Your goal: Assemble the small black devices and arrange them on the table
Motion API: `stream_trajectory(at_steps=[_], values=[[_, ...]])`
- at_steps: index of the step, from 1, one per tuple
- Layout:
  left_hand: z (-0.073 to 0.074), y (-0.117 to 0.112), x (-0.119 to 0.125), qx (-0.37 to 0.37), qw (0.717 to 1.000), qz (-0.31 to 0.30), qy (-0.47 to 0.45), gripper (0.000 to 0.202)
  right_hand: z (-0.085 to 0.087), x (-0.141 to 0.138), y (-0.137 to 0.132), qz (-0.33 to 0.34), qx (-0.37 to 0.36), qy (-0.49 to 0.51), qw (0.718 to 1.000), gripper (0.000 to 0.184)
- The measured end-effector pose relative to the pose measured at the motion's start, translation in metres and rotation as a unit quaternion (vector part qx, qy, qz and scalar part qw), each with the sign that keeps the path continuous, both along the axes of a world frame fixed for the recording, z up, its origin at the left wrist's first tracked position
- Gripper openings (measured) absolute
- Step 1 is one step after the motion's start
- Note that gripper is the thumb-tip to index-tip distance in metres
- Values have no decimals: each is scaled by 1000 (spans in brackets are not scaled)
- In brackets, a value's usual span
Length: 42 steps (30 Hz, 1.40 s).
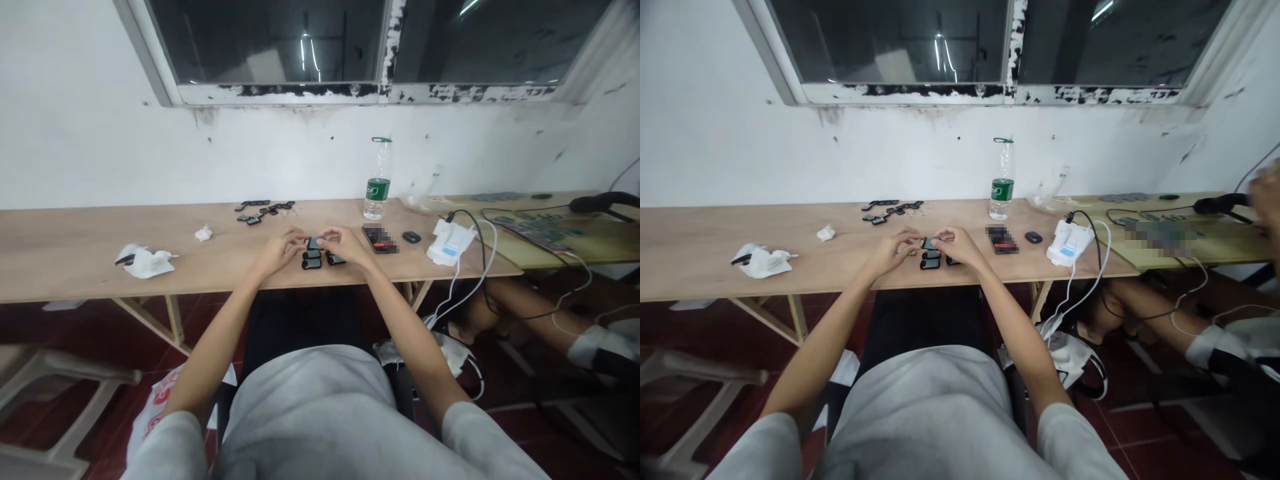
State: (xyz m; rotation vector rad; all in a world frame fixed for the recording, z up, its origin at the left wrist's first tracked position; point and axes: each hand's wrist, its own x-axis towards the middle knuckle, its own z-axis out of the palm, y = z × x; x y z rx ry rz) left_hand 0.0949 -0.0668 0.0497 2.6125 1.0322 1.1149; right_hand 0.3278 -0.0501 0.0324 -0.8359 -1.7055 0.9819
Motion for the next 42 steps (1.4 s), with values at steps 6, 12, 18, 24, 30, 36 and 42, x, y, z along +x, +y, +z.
stream_trajectory(at_steps=[6,12,18,24,30,36,42], values=[[-1,0,-1,-3,1000,7,-20,34,3,-1,-5,7,3,18,1000,29],[-10,4,4,-121,980,-18,-155,37,1,1,-2,11,10,18,1000,30],[-13,5,8,-214,942,-30,-258,46,3,2,-3,31,20,7,999,31],[-12,6,6,-257,923,-31,-284,47,5,0,-7,27,23,-3,999,29],[-15,8,8,-275,920,-29,-276,47,6,0,-9,44,27,-12,999,29],[-19,11,10,-240,937,-13,-255,47,-1,0,1,33,32,-21,999,27],[-13,10,0,-222,951,23,-212,54,-24,30,36,-178,52,-37,982,25]])
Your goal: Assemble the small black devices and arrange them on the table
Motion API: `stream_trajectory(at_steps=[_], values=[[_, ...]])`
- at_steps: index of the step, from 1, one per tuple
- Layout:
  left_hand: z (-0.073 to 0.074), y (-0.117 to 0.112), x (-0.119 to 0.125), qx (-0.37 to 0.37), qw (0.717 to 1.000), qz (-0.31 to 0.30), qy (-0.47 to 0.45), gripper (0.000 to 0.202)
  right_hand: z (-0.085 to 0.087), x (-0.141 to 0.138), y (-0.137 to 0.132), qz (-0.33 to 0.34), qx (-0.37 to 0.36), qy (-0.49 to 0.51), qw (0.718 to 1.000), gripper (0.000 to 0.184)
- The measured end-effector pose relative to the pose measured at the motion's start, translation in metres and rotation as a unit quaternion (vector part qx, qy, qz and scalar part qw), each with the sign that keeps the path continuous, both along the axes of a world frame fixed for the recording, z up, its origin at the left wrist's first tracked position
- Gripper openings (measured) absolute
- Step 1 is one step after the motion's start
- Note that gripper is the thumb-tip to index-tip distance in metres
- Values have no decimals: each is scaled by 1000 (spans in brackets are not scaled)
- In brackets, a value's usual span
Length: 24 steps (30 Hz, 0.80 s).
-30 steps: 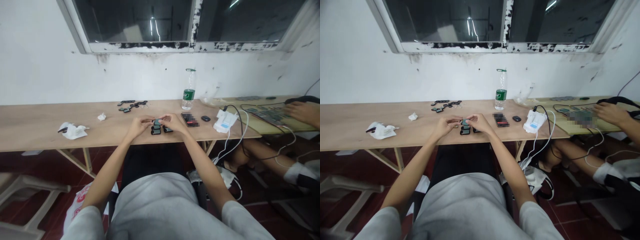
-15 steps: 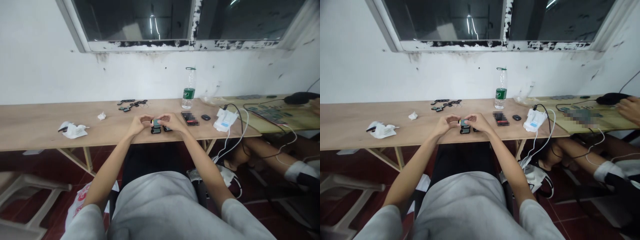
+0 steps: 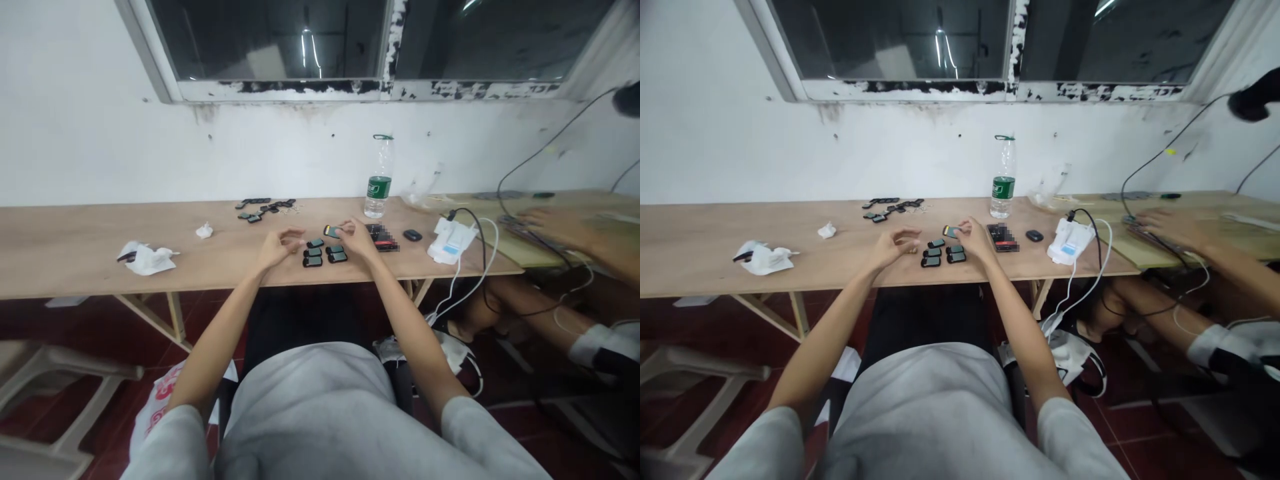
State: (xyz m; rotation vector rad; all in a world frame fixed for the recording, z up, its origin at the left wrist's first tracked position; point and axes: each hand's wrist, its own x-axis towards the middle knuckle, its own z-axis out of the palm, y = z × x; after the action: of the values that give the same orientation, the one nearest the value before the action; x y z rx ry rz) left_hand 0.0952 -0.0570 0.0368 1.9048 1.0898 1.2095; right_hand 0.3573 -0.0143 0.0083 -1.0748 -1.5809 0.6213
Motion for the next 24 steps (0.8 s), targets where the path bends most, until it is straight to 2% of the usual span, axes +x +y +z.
stream_trajectory(at_steps=[3,6,11,18,24], values=[[2,2,-9,-18,1000,12,15,52,-12,21,15,-70,1,-79,994,17],[0,6,-17,-28,999,26,17,50,-19,30,22,-85,-20,-112,990,15],[-5,13,-22,-35,999,33,24,48,-21,25,23,-32,-52,-130,990,14],[-9,19,-28,-19,999,30,34,46,-18,24,18,68,-33,-164,983,18],[-8,21,-34,-3,998,39,53,48,-11,20,12,95,-20,-217,971,20]])
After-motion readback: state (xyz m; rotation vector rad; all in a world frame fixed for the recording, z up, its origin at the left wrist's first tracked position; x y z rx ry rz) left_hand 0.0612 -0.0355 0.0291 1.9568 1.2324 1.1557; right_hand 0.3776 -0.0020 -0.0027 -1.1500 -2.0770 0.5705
